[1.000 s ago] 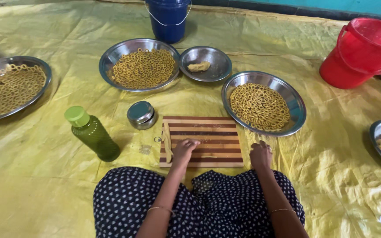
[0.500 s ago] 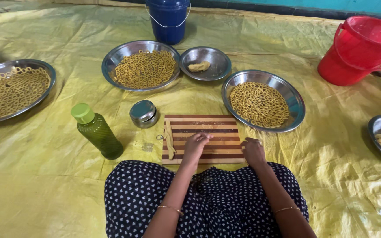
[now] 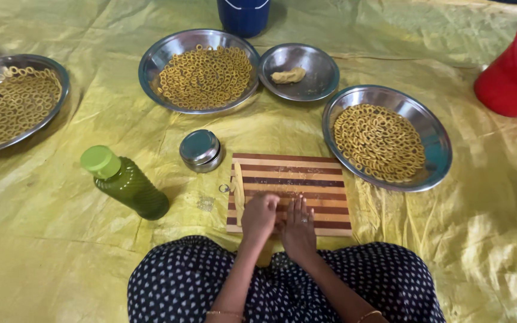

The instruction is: The person rolls dough into thin ropes on a wooden board, then shapes them into small rings and places them into metal bowls. The process is repeated continuously throughout the clip.

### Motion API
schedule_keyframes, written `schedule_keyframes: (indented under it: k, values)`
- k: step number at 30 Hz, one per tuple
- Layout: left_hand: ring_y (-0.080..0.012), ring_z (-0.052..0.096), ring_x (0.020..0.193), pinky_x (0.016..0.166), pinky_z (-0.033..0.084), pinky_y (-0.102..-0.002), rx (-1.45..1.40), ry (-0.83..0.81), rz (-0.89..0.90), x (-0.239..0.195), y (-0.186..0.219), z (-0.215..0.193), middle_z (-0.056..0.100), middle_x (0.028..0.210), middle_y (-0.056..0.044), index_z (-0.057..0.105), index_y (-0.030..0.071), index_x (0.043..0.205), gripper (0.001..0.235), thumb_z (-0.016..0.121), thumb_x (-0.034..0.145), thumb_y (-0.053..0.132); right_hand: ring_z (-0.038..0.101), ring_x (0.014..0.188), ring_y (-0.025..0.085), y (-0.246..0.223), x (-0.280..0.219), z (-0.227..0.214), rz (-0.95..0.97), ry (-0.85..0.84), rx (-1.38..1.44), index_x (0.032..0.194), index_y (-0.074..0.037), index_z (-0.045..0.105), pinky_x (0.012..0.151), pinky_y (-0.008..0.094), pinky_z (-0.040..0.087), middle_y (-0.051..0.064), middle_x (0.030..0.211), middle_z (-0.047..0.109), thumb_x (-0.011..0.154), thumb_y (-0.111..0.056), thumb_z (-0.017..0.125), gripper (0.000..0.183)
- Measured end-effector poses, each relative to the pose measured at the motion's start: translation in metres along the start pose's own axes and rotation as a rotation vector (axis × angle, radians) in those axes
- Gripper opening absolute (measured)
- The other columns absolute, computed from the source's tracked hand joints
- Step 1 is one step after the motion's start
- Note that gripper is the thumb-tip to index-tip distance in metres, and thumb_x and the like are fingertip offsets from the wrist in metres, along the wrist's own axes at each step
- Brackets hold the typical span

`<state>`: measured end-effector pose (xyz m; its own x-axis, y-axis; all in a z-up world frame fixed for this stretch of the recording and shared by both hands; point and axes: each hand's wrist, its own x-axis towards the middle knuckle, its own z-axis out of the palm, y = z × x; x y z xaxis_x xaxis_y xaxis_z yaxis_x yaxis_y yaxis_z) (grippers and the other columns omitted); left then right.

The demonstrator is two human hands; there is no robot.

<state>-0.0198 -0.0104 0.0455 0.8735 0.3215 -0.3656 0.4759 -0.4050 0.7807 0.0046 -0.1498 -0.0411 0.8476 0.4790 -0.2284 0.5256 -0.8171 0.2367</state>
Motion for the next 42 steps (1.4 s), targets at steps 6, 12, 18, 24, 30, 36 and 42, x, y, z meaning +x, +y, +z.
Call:
schedule_keyframes:
  k: [6, 12, 18, 24, 30, 36, 42]
  values:
    - [-0.0342, 0.056, 0.126, 0.103, 0.048, -0.046, 0.662, 0.032, 0.337, 0.014, -0.032, 0.051, 0.061, 0.128, -0.025, 0.067, -0.005, 0.121, 0.034, 0.061, 0.092, 0.012, 0.006, 0.155, 0.038, 0.014, 0.064, 0.016, 0.119, 0.416, 0.355, 0.157, 0.006, 0.018, 0.123, 0.056, 0.005, 0.028, 0.165, 0.012, 0.107, -0.049, 0.023, 0.074]
    - [-0.0447, 0.026, 0.151, 0.117, 0.034, -0.048, 0.794, -0.305, 0.301, 0.028, -0.058, 0.065, 0.02, 0.163, -0.036, 0.065, -0.005, 0.129, 0.042, 0.057, 0.098, 0.022, 0.005, 0.158, 0.035, 0.038, 0.142, 0.001, 0.162, 0.547, 0.342, 0.159, 0.004, 0.02, 0.126, 0.055, 0.004, 0.025, 0.168, 0.012, 0.107, -0.045, 0.027, 0.072]
    - [-0.041, 0.019, 0.154, 0.114, 0.037, -0.048, 0.822, -0.401, 0.197, 0.034, -0.051, 0.064, 0.012, 0.167, -0.027, 0.068, 0.001, 0.128, 0.037, 0.054, 0.102, 0.024, 0.002, 0.158, 0.034, 0.067, 0.213, -0.028, 0.249, 0.551, 0.339, 0.16, 0.004, 0.018, 0.126, 0.054, 0.001, 0.024, 0.169, 0.006, 0.109, -0.044, 0.03, 0.072]
    - [-0.0419, 0.015, 0.155, 0.111, 0.041, -0.047, 0.831, -0.502, 0.129, 0.032, -0.04, 0.056, 0.005, 0.169, -0.028, 0.067, 0.003, 0.13, 0.035, 0.057, 0.1, 0.019, 0.001, 0.158, 0.033, 0.066, 0.215, -0.03, 0.257, 0.544, 0.327, 0.16, 0.004, 0.017, 0.126, 0.052, 0.0, 0.023, 0.169, 0.006, 0.107, -0.045, 0.03, 0.073]
    - [-0.0451, 0.022, 0.153, 0.11, 0.041, -0.048, 0.885, -0.431, 0.209, 0.036, -0.05, 0.069, 0.011, 0.167, -0.032, 0.067, 0.0, 0.129, 0.037, 0.054, 0.101, 0.02, 0.004, 0.157, 0.034, 0.043, 0.172, -0.011, 0.265, 0.522, 0.337, 0.158, 0.005, 0.022, 0.126, 0.053, 0.004, 0.024, 0.167, 0.012, 0.107, -0.046, 0.031, 0.072]
    - [-0.0452, 0.044, 0.139, 0.099, 0.048, -0.051, 0.785, -0.151, 0.406, 0.042, -0.065, 0.07, 0.027, 0.154, -0.036, 0.069, -0.001, 0.123, 0.038, 0.059, 0.094, 0.021, 0.009, 0.157, 0.033, 0.022, 0.121, 0.003, 0.206, 0.505, 0.3, 0.156, 0.004, 0.025, 0.126, 0.053, 0.007, 0.024, 0.167, 0.015, 0.104, -0.048, 0.029, 0.073]
    - [-0.025, 0.074, 0.085, 0.08, 0.058, -0.039, 0.64, 0.011, 0.325, 0.045, -0.05, 0.048, 0.078, 0.102, -0.016, 0.074, 0.005, 0.096, 0.018, 0.059, 0.099, 0.013, 0.01, 0.154, 0.038, 0.003, 0.067, 0.006, 0.124, 0.476, 0.306, 0.154, 0.008, 0.023, 0.122, 0.054, 0.01, 0.028, 0.164, 0.017, 0.107, -0.045, 0.031, 0.072]
